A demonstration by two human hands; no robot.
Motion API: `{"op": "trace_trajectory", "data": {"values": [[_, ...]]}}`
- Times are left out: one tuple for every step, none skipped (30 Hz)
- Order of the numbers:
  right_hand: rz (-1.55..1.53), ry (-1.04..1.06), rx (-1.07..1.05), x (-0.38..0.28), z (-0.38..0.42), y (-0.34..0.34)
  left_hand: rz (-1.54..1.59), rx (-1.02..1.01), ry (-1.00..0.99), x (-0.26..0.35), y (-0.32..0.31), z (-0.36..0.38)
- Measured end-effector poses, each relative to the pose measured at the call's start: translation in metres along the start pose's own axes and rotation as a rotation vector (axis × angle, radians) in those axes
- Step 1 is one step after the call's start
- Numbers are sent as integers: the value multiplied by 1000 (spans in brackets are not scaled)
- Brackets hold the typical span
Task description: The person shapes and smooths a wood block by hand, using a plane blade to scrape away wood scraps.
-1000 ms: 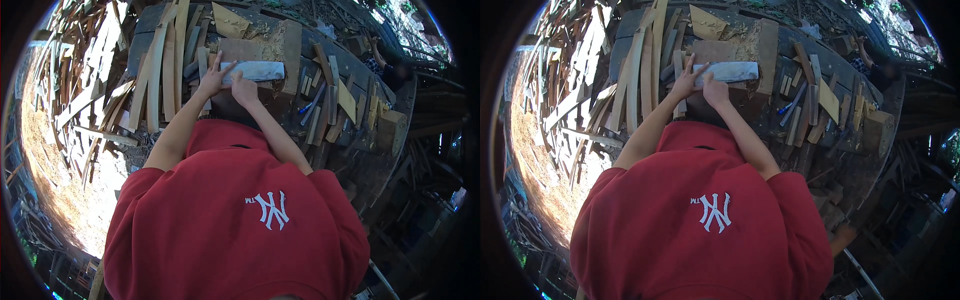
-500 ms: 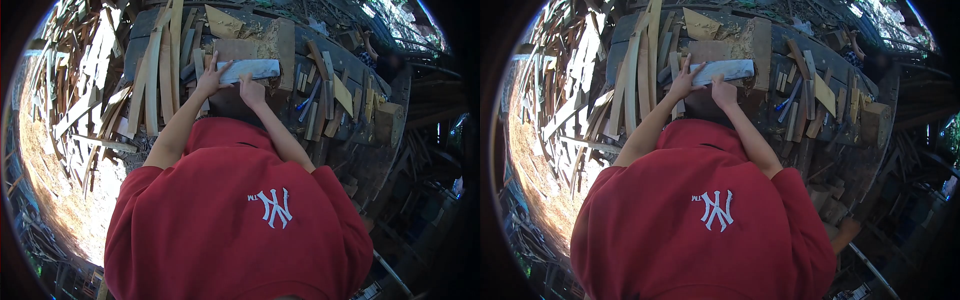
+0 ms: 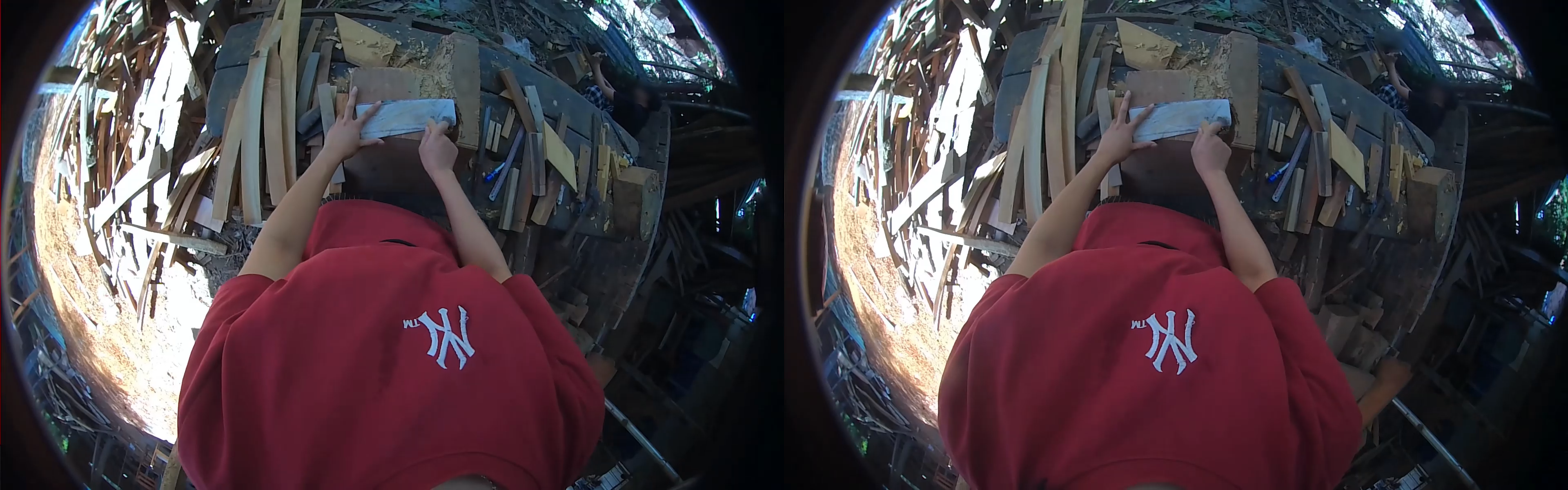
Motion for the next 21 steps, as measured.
{"op": "trace_trajectory", "data": {"values": [[30, -74, -13, 16, -2, 3, -7, 2, 2, 1, 0, 1], [-66, -92, 21, 22, 0, 8, -13, -1, -2, 2, 0, 3], [-161, -110, 62, 28, -1, 13, -30, 1, 0, 1, -1, 4], [-255, -122, 108, 35, -7, 16, -47, 10, -1, 0, -2, 3], [-447, -26, 305, 46, -11, 5, -63, 20, 0, 0, -3, 3], [-1013, -153, 10, 44, -15, -12, -78, 53, 10, 2, -2, 3], [-1565, -278, -317, 19, -7, -5, -94, 84, 20, 4, -2, 5], [-2099, -397, -677, -20, 7, 21, -110, 113, 25, 6, -2, 8], [-2172, -446, -636, -35, 9, 51, -115, 135, 38, 6, -3, 10], [-2244, -492, -589, -56, 11, 79, -117, 158, 47, 7, -5, 10], [-2315, -536, -537, -68, 12, 101, -118, 181, 53, 9, -6, 10], [-2387, -465, -574, -79, 11, 122, -112, 176, 53, 10, -8, 10], [-2456, -388, -611, -87, 10, 141, -107, 171, 53, 9, -8, 10], [-2521, -304, -649, -95, 10, 160, -103, 166, 52, 8, -8, 9], [-2546, -239, -660, -100, 9, 176, -128, 157, 48, 9, -9, 9], [-2557, -168, -666, -103, 10, 191, -123, 152, 42, 9, -9, 9], [-2564, -96, -675, -107, 11, 205, -119, 148, 39, 8, -9, 9], [-2569, -22, -687, -111, 11, 217, -116, 145, 37, 9, -8, 8], [-2591, 33, -704, -114, 12, 228, -125, 153, 23, 10, -7, 8], [-2599, 51, -710, -115, 13, 235, -117, 143, 23, 10, -7, 8], [-2608, 66, -719, -117, 15, 241, -109, 132, 25, 10, -8, 8]]}}
Point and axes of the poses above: each hand's wrist, its own z-axis away from the middle knuckle, its own y-axis out of the back of the hand, x = y × z, the point moved 10 cm from there along -z, towards the middle knuckle, and after that the axes turned 5 degrees about x, right-handed, at the moved point
